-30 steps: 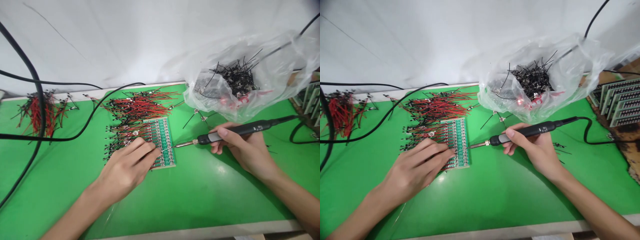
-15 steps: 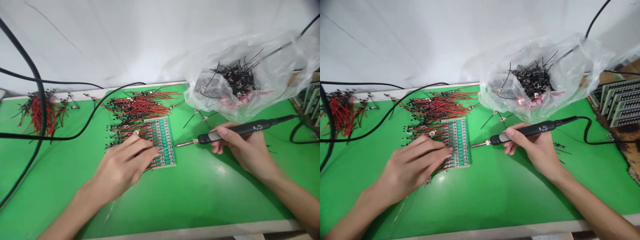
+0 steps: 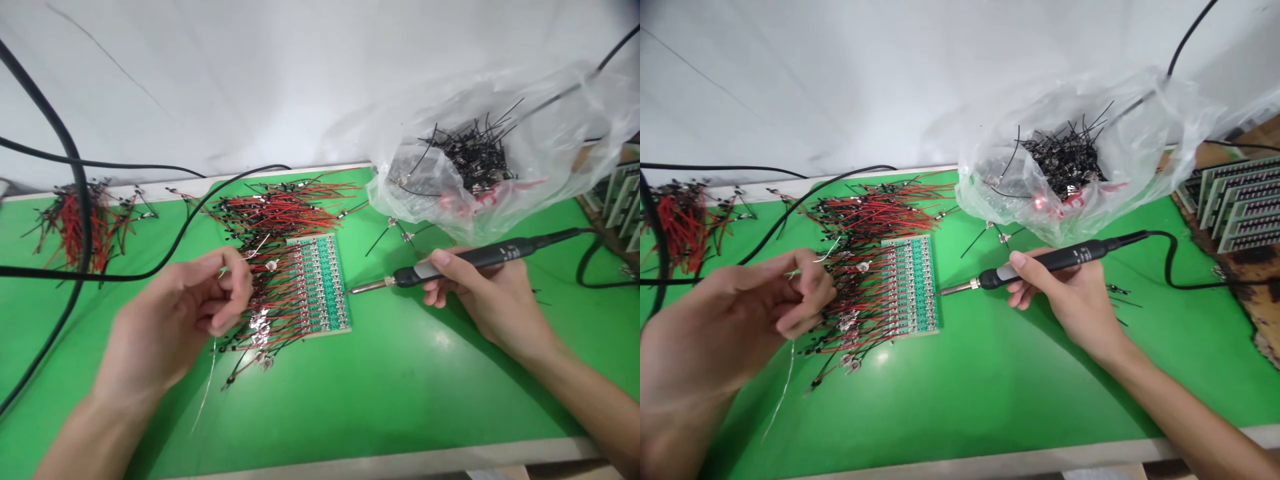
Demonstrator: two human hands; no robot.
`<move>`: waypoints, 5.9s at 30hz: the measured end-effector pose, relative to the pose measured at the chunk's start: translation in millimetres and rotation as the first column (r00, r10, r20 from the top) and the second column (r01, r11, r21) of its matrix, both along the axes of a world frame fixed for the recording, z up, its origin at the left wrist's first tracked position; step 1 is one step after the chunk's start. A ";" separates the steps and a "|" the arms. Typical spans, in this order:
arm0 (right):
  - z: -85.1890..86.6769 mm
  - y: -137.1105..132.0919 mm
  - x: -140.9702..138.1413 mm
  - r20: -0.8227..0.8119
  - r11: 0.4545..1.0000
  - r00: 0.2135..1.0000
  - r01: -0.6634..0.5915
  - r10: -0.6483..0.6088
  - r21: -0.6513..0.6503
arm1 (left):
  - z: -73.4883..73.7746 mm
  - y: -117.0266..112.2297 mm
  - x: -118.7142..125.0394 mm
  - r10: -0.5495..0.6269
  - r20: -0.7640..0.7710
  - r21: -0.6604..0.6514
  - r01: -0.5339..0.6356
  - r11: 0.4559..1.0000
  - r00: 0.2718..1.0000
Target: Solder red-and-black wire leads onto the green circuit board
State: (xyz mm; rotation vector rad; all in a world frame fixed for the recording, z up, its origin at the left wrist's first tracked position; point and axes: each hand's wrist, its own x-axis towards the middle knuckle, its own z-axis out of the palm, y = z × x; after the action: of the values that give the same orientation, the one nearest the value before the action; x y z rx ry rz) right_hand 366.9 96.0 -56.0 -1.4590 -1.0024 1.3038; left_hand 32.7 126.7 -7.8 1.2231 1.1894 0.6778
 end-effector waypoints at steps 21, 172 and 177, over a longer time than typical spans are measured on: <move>-0.4 0.6 2.0 -0.094 0.999 0.995 -0.035 0.039 0.041 | -6.1 -5.5 -15.3 0.406 -0.631 0.775 0.508 0.377 0.661; -2.0 -4.0 8.7 -0.122 0.982 0.976 -0.175 0.182 0.066 | -39.0 -28.6 10.1 0.080 -0.729 0.684 0.719 0.124 0.680; -1.5 -4.2 8.7 -0.116 0.982 0.976 -0.178 0.184 0.058 | -37.8 -27.8 12.5 0.068 -0.728 0.685 0.720 0.110 0.682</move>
State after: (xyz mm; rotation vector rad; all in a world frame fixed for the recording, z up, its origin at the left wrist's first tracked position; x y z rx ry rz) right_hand 375.5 91.8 -57.5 -1.2597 -1.0979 1.4703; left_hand 45.1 98.9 -45.5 3.0128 0.7249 0.6419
